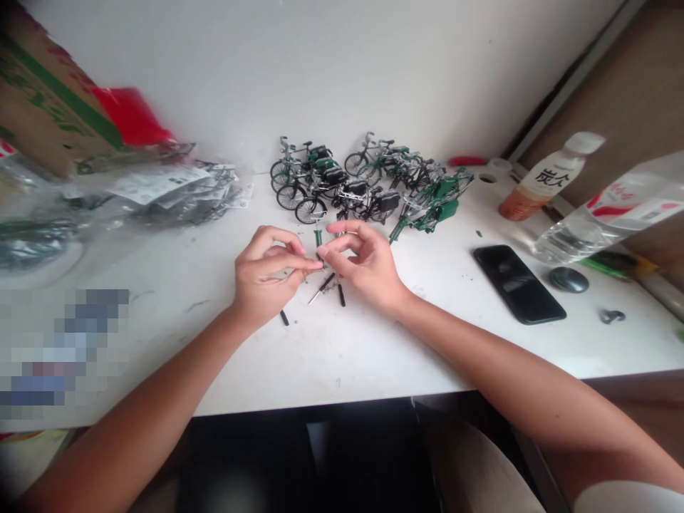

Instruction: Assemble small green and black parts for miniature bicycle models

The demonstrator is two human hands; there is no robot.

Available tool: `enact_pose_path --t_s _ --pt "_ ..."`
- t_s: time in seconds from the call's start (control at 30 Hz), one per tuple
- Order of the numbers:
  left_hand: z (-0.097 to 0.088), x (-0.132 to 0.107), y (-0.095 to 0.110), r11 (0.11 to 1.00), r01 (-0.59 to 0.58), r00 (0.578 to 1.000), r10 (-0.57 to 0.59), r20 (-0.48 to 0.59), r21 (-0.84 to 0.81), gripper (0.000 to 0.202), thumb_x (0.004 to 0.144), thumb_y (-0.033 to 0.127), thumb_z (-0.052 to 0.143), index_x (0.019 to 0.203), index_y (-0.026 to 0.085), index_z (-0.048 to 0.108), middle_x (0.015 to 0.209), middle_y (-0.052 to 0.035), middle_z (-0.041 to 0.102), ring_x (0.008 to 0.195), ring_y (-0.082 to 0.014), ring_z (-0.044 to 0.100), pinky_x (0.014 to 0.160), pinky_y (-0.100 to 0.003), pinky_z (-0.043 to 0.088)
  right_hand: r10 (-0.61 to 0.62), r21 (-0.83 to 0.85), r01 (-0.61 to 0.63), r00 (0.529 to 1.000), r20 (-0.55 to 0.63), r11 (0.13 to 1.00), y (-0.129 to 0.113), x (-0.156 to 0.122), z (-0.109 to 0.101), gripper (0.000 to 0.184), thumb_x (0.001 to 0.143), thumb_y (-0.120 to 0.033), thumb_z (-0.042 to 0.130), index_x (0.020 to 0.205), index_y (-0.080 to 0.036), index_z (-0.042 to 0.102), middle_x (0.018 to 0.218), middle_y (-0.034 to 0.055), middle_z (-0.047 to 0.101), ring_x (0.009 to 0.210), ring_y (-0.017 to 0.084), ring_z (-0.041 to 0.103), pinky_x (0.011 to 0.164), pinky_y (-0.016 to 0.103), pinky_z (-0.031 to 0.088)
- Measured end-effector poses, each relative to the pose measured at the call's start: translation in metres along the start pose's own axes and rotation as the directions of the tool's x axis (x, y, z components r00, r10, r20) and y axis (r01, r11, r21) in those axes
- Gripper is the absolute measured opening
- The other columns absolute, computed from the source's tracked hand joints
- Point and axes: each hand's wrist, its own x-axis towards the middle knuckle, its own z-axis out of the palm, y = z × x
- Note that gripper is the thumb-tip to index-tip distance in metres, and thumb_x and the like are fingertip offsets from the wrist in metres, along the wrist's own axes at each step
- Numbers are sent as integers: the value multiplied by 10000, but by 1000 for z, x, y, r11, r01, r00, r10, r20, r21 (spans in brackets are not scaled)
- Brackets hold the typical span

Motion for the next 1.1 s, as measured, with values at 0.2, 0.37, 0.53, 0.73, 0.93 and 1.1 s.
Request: enact_pose_path --t_s 0.2,0.37,0.53,0.73,0.93,1.1 --pt "-1 2 0 938 341 937 -344 -56 -53 125 941 176 825 1062 204 810 1049 -50 745 870 -140 732 763 -262 651 -15 16 16 999 -37 1000 2 3 -4 513 857 -525 914 1208 -259 651 862 -9 740 711 142 652 520 256 541" --pt "-4 6 -5 539 720 676 -686 268 -437 381 965 430 834 1231 169 756 1033 -107 835 963 -229 817 908 -385 689 -52 25 52 999 16 998 4 5 -7 561 857 -522 917 1259 -283 606 909 -4 741 873 183 731 627 280 593" --pt "-5 5 -6 389 776 621 -607 496 -496 560 836 471 953 1276 180 766 1072 -122 850 955 -252 826 917 -409 685 -24 -21 26 995 101 999 4 2 -6 627 847 -590 906 1281 -296 562 913 -11 745 804 190 741 727 351 638" --pt "-7 4 -8 341 802 588 -590 553 -490 587 813 404 979 1314 193 757 1070 -122 853 963 -264 832 921 -411 671 -48 -43 53 993 111 998 4 0 -4 570 849 -574 913 1229 -271 617 865 -16 752 753 171 722 704 332 605" --pt "-9 5 -7 336 810 575 -612 543 -480 549 803 385 986 1257 170 764 1080 -133 852 1039 -290 832 989 -435 658 -106 -90 110 993 50 990 5 -4 2 430 881 -496 907 1158 -244 696 964 36 790 884 180 714 661 287 550" --pt "-7 5 -7 373 798 588 -657 473 -474 517 749 404 1016 1149 158 800 1056 -129 854 1012 -285 829 1014 -467 656 -145 -278 141 989 4 950 3 -7 2 380 914 -530 865 1126 -244 734 1080 60 769 792 157 615 550 272 471"
